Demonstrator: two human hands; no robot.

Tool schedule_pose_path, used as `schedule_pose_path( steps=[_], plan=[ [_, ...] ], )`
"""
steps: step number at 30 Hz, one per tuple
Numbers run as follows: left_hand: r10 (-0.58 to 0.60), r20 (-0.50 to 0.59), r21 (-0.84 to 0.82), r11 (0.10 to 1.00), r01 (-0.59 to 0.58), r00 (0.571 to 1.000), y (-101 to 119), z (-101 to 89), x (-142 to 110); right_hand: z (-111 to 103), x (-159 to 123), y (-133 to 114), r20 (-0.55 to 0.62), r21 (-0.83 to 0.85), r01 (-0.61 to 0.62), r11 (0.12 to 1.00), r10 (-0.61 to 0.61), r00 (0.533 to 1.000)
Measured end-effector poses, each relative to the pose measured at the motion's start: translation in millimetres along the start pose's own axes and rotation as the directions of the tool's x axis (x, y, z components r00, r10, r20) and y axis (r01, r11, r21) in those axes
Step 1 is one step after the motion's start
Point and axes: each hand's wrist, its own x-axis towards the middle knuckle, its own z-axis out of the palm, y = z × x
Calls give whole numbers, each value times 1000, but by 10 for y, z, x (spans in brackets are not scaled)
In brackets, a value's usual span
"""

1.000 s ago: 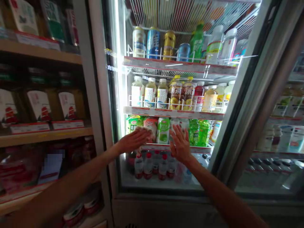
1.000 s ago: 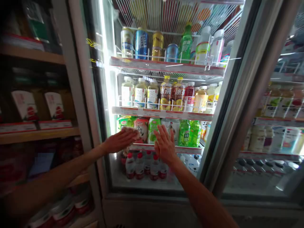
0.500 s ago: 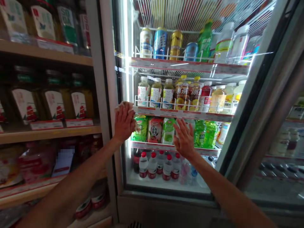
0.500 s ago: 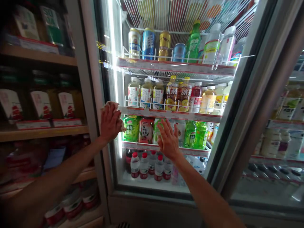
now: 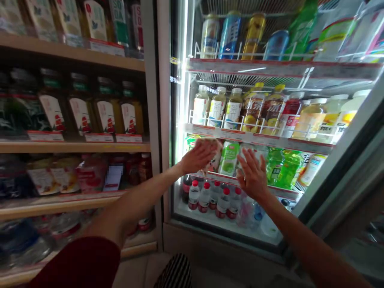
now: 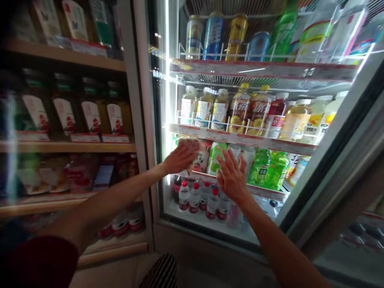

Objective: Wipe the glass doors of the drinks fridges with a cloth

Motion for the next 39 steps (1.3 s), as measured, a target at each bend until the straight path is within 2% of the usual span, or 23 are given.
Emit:
schedule_pose_path(
  steps=[2,4,5,6,7,8,10,12,14,16,17,18,21,23,24,26,28,29,30,32,34,35,39],
  plan=[
    [27,100,-38,999,-24,995,37,-3,29,-1,-51,28,-5,-1,-23,1000,23,1000],
    [-298,61,6,954,299,953,15,-28,139,-18,-76,68,-37,-12,-88,996,88,995],
    [-469,26,33,883,468,883,8,-43,214,-29,-81,87,-52,-15,-115,993,114,992],
    [-567,11,52,823,566,824,18,-56,293,-39,-84,100,-60,-16,-130,991,129,990],
    [-577,35,63,816,574,816,48,-65,369,-48,-87,108,-63,-15,-134,991,133,989],
    [-501,94,62,865,497,860,92,-72,436,-54,-91,111,-62,-11,-130,992,129,990],
    [-161,232,0,986,166,959,173,-84,540,-61,-112,114,-61,-10,-122,992,122,991],
    [58,241,-44,998,-49,969,163,-101,622,-76,-150,138,-72,-21,-134,991,132,989],
    [-104,90,22,995,102,991,53,-109,714,-108,-198,205,-89,-43,-163,986,159,983],
    [-405,-138,49,909,414,904,-45,-83,828,-153,-242,297,-107,-71,-205,976,197,975],
    [-471,-211,31,872,488,856,-48,-57,887,-176,-258,341,-115,-83,-225,971,215,970],
    [-461,-240,14,878,478,854,-9,-27,944,-197,-270,380,-122,-92,-241,966,230,966],
    [-16,-139,7,1000,17,990,252,40,1095,-247,-285,450,-130,-110,-251,962,237,963],
    [266,-61,-7,964,-267,962,366,33,1222,-281,-301,482,-119,-121,-247,962,233,965],
    [292,-62,-14,956,-293,954,374,17,1306,-302,-317,504,-112,-128,-251,959,238,965],
    [89,-142,-37,995,-95,986,329,-16,1501,-353,-369,564,-115,-152,-277,949,261,958],
    [-185,-227,-93,981,168,956,327,-14,1675,-415,-441,636,-126,-185,-303,935,284,951],
    [-221,-235,-116,973,198,947,379,5,1732,-448,-482,672,-128,-201,-310,929,289,949],
    [-168,-216,-127,982,143,962,469,33,1767,-480,-525,704,-126,-216,-312,925,291,948],
    [133,-120,-138,979,-149,984,704,96,1790,-542,-612,760,-108,-237,-310,921,292,950],
    [384,-35,-166,908,-384,923,894,138,1821,-600,-694,807,-103,-251,-316,915,299,949],
    [411,-29,-175,895,-410,911,941,149,1859,-627,-731,829,-102,-254,-324,911,308,946],
    [30,-162,-187,981,-60,986,980,175,2070,-720,-839,906,-109,-254,-366,895,350,931]
  ],
)
